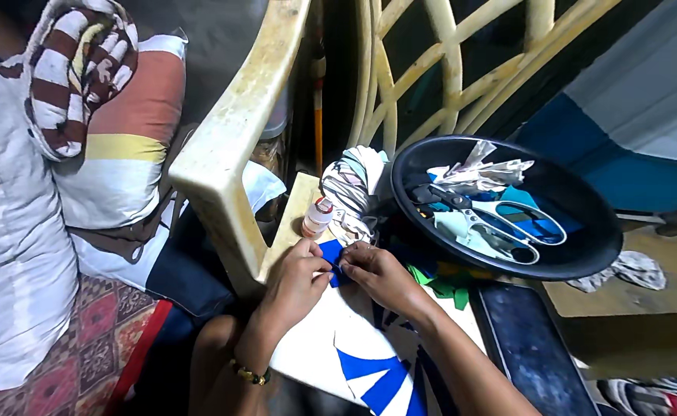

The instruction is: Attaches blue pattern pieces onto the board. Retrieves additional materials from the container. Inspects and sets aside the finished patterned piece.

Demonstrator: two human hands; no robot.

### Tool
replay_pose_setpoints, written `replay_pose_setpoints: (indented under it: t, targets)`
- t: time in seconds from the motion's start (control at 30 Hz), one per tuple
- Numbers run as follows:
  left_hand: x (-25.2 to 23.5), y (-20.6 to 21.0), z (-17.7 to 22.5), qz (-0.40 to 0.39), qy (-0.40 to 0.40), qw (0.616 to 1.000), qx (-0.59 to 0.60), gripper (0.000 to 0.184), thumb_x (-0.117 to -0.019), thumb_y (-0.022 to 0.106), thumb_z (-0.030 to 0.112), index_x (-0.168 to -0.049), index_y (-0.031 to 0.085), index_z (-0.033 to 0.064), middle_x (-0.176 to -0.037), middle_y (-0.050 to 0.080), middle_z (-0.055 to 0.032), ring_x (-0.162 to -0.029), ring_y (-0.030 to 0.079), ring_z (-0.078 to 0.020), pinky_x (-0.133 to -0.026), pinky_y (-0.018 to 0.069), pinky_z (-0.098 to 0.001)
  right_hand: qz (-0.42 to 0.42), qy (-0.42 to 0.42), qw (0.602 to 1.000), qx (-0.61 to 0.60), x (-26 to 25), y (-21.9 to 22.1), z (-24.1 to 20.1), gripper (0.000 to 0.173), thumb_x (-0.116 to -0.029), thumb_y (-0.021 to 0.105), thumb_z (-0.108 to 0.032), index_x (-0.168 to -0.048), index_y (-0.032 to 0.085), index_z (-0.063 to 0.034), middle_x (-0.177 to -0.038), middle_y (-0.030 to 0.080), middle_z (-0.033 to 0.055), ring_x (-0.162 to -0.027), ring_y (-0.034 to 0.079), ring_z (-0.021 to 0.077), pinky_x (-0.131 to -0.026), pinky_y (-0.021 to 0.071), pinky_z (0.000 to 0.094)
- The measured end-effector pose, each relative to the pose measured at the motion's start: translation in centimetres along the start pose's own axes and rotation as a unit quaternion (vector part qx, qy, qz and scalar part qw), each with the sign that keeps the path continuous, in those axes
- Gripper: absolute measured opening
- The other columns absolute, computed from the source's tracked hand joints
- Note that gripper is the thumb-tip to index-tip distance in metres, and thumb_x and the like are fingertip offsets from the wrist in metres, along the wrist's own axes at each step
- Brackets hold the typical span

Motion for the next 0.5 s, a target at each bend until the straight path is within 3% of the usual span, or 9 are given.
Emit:
replay_pose_setpoints:
  t: [0.17, 0.23, 0.3, 0.33, 0.43, 0.5]
  targets:
    - [-0.64, 0.05, -0.23, -0.029, -0.011, 1.0, 0.0, 0.016, -0.097, 0.066, 0.009, -0.105, 0.077, 0.0004, -0.119, 0.064, -0.0194, -0.102, 0.065, -0.0219, -0.092, 0.0539, -0.0318, -0.008, 0.023, 1.0, -0.011, -0.02, -0.16, -0.02, 0.02, -0.104, 0.053, -0.008, -0.099, 0.069, 0.0036, -0.11, 0.061, 0.0114, -0.096, 0.059, 0.0085, -0.084, 0.049, 0.0233]
    - [-0.7, 0.11, -0.41, -0.027, -0.009, 1.0, 0.003, 0.016, -0.0967, 0.066, 0.008, -0.106, 0.077, 0.0013, -0.119, 0.065, -0.0191, -0.103, 0.066, -0.0219, -0.092, 0.0541, -0.0324, -0.011, 0.018, 1.0, -0.016, 0.02, -0.13, 0.18, 0.015, -0.0972, 0.065, -0.013, -0.097, 0.068, 0.0019, -0.108, 0.061, 0.0099, -0.091, 0.059, 0.0078, -0.081, 0.0496, 0.023]
    - [-0.69, 0.2, -0.6, -0.022, -0.006, 1.0, 0.006, 0.016, -0.0959, 0.067, 0.009, -0.107, 0.077, 0.0026, -0.119, 0.065, -0.0185, -0.103, 0.066, -0.022, -0.092, 0.0544, -0.0331, -0.011, 0.007, 1.0, -0.008, 0.08, -0.02, 0.27, 0.026, -0.0862, 0.08, -0.017, -0.099, 0.068, 0.0012, -0.107, 0.059, 0.0091, -0.088, 0.06, 0.0068, -0.079, 0.052, 0.0205]
    - [-0.68, 0.21, -0.67, -0.02, -0.006, 1.0, 0.006, 0.016, -0.0959, 0.067, 0.009, -0.107, 0.077, 0.0029, -0.118, 0.065, -0.0183, -0.103, 0.066, -0.0216, -0.092, 0.0544, -0.033, -0.003, 0.0, 1.0, 0.0, 0.11, 0.05, 0.26, 0.027, -0.0844, 0.081, -0.015, -0.1, 0.068, 0.0021, -0.108, 0.059, 0.0106, -0.088, 0.061, 0.008, -0.079, 0.0526, 0.0211]
    - [-0.68, 0.22, -0.62, -0.01, -0.005, 1.0, 0.01, 0.016, -0.0953, 0.068, 0.009, -0.106, 0.077, 0.0021, -0.12, 0.064, -0.0198, -0.103, 0.066, -0.0212, -0.091, 0.0545, -0.0307, 0.039, -0.007, 0.999, 0.009, 0.06, -0.14, 0.4, 0.01, -0.0953, 0.067, -0.004, -0.098, 0.07, 0.0045, -0.108, 0.063, 0.0138, -0.091, 0.062, 0.0107, -0.082, 0.0521, 0.0238]
    - [-0.6, 0.19, -0.51, 0.0, -0.004, 1.0, 0.011, 0.016, -0.0944, 0.069, 0.008, -0.105, 0.078, 0.0016, -0.122, 0.063, -0.0211, -0.103, 0.065, -0.0208, -0.091, 0.0544, -0.0291, 0.073, -0.01, 0.997, -0.023, -0.05, -0.73, 0.91, 0.014, -0.0995, 0.061, -0.006, -0.097, 0.071, 0.0026, -0.105, 0.065, 0.0103, -0.089, 0.062, 0.0073, -0.08, 0.0528, 0.0224]
Point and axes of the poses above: each hand's wrist, its own x-axis away from the middle knuckle, its own y-axis out of the palm, z = x × y, the point moved 6 cm from there along -x, towards the middle knuckle
